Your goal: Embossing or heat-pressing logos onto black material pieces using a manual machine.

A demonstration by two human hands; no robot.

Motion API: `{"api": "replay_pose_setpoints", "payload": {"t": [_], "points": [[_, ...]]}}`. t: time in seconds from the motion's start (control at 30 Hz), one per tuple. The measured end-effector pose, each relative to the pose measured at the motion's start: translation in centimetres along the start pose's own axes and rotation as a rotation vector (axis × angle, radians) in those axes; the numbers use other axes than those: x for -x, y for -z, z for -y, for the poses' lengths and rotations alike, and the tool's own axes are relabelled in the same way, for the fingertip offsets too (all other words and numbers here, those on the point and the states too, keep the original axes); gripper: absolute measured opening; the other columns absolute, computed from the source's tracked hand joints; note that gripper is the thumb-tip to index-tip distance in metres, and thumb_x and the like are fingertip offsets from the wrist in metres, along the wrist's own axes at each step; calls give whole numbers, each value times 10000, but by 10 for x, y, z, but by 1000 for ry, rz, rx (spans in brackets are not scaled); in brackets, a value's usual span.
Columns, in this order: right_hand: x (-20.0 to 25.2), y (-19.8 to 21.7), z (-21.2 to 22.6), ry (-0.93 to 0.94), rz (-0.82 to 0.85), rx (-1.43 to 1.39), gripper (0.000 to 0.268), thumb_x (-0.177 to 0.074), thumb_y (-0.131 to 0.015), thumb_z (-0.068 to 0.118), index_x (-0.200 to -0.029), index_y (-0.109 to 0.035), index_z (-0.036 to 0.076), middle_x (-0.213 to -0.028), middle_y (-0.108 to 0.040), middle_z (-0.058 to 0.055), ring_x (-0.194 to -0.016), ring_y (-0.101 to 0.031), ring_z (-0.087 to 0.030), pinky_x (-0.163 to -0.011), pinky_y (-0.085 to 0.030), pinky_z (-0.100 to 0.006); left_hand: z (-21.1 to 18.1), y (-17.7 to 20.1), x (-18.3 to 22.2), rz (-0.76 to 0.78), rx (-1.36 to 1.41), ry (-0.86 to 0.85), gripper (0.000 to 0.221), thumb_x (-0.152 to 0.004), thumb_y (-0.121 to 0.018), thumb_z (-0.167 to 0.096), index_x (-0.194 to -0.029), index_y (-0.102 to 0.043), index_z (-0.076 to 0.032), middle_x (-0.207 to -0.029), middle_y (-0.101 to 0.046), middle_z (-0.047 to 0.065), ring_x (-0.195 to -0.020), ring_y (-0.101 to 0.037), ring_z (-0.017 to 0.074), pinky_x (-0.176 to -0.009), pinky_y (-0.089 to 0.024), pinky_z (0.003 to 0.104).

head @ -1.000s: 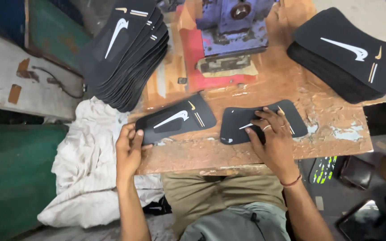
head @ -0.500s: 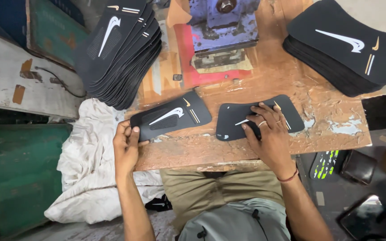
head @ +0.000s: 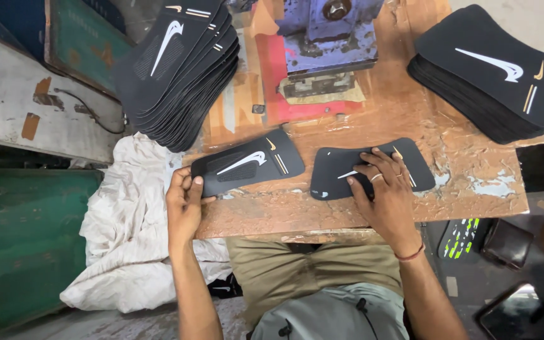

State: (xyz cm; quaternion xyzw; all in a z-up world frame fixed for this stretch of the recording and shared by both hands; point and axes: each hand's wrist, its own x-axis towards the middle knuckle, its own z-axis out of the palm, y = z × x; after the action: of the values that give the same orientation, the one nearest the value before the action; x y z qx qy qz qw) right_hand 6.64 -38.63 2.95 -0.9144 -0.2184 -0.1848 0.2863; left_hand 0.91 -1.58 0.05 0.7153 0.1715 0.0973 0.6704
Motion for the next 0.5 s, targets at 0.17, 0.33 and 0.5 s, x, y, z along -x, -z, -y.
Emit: {"api": "replay_pose_setpoints", "payload": {"t": [0.17, 0.33, 0.5], "points": [[0, 0, 0, -12, 8, 4, 225, -909, -754, 153, -1093, -657, 67, -1293, -659, -111, -1337, -576, -313, -1205, -367, -525, 4, 0, -1, -9, 10, -20, 229, -1074, -523, -136, -1264, -550, -12, -1107, -704, 48, -928, -672, 86, -714, -607, 257], [0, 0, 1, -5, 6, 4, 223, -914, -750, 151, -1096, -657, 62, -1296, -658, -113, -1340, -574, -320, -1210, -364, -529, 2, 0, -1, -9, 8, -10, 234, -1077, -523, -138, -1271, -549, -9, -1086, -710, 52, -905, -671, 84, -698, -600, 252], [1, 0, -1, -5, 7, -2, 223, -916, -749, 150, -1099, -658, 61, -1298, -656, -111, -1339, -573, -322, -1211, -364, -529, 1, -2, -1, -5, 10, -13, 239, -1083, -516, -132, -1279, -547, 1, -1079, -712, 63, -894, -670, 84, -688, -592, 248]]}}
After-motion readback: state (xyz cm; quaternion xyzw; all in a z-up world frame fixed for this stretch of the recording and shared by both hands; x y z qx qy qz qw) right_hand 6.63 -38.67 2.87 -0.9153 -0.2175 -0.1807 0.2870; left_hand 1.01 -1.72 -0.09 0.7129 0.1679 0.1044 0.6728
